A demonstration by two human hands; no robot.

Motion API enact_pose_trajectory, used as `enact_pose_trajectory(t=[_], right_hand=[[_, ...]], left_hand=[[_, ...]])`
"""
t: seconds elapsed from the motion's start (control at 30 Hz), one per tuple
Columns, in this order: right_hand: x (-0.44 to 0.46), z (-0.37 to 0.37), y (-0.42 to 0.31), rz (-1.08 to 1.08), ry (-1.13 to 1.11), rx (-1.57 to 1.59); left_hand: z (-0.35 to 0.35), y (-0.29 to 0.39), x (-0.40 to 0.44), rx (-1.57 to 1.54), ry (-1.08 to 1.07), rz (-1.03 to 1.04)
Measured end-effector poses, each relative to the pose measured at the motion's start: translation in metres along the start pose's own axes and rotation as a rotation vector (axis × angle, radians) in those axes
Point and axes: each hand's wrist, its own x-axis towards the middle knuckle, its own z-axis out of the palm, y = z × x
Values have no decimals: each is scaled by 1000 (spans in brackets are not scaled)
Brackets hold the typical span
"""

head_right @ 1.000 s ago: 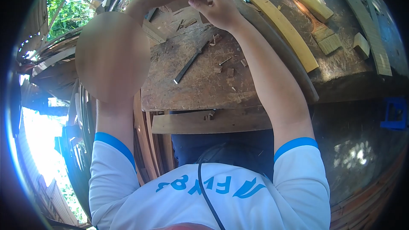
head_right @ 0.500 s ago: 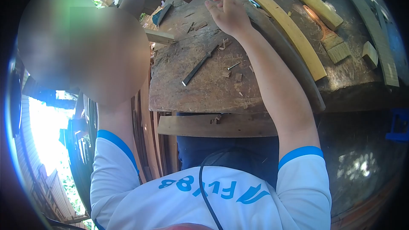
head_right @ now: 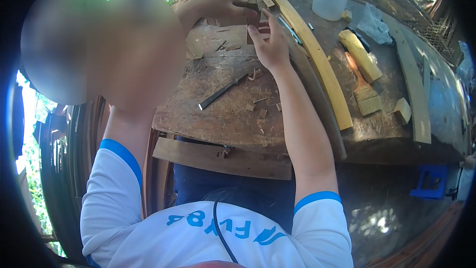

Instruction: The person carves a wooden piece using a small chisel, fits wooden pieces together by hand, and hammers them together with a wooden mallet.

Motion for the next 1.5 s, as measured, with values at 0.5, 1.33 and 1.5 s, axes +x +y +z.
enact_pose_trajectory(t=[0.5, 1.33, 1.5], right_hand=[[5, -3, 1, -15, -31, 280], [3, -11, -6, 98, -65, 252], [2, -11, -7, 101, -73, 257]], left_hand=[[-3, 15, -16, 80, 6, 21], [-8, 8, -19, -12, -62, 33], [-6, 7, -19, -1, -31, 45]])
